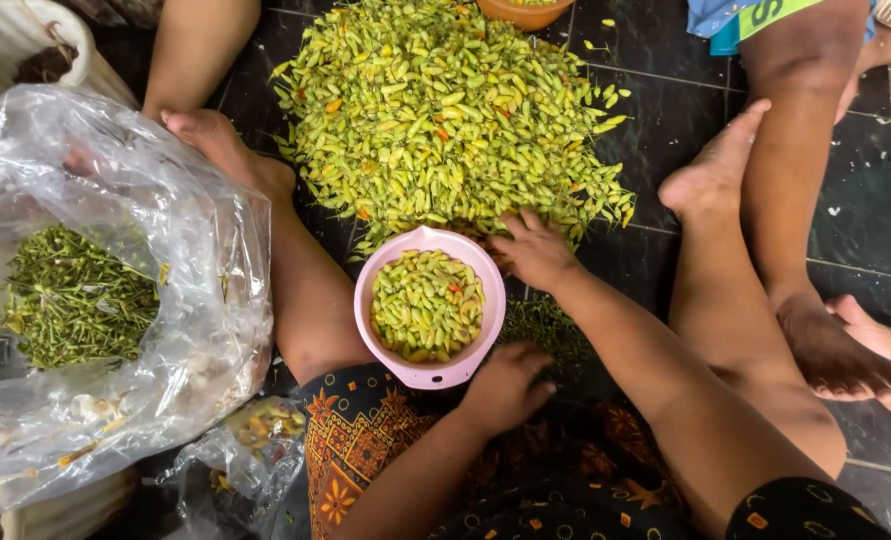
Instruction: Sorting through a large pile of green plant material on the floor and placing selected items into a bowl.
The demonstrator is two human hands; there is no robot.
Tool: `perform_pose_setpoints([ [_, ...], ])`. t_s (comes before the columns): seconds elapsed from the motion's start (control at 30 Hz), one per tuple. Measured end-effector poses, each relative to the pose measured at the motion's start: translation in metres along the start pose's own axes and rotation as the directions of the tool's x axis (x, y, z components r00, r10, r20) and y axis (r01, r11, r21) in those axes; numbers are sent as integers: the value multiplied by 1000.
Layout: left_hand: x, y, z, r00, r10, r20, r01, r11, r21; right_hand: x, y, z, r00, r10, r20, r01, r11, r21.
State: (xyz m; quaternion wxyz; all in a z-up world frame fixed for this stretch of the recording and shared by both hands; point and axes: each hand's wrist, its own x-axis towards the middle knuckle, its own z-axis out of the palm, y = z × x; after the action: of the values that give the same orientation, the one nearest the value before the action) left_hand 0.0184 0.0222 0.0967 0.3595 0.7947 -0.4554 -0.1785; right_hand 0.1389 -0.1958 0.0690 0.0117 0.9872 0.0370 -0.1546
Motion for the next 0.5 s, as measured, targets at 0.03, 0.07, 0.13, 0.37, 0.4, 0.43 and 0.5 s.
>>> perform_pose_setpoints([
  [0.03, 2, -9, 7, 1000, 1, 2, -1, 1000, -4, -10, 8, 2, 1000, 2, 4, -2, 1000, 0],
  [0.07, 4, -17, 15, 997, -72, -31, 71, 996, -52, -20, 17, 4, 999, -36, -40, 37, 999, 36],
  [0.13, 4, -26, 25, 989, -139, -52, 133, 986, -103, -41, 30, 9, 995, -60, -85, 67, 995, 73],
  [0.37, 10, -30, 51, 911, -409, -45, 342, 813, -470, -100, 49, 23, 943, 127, -309, -29, 953, 302],
  [0.4, 12, -33, 57, 870, -493, -28, 364, 679, -637, -109, 46, 19, 925, 171, -339, -38, 930, 366],
  [0.43, 14, -30, 56, 869, -493, -25, 366, 678, -637, -117, 38, 16, 926, 172, -336, -39, 929, 367],
  [0.5, 16, -24, 53, 814, -580, 32, 324, 408, -854, -132, 19, 10, 965, 264, -12, -171, 659, 732],
])
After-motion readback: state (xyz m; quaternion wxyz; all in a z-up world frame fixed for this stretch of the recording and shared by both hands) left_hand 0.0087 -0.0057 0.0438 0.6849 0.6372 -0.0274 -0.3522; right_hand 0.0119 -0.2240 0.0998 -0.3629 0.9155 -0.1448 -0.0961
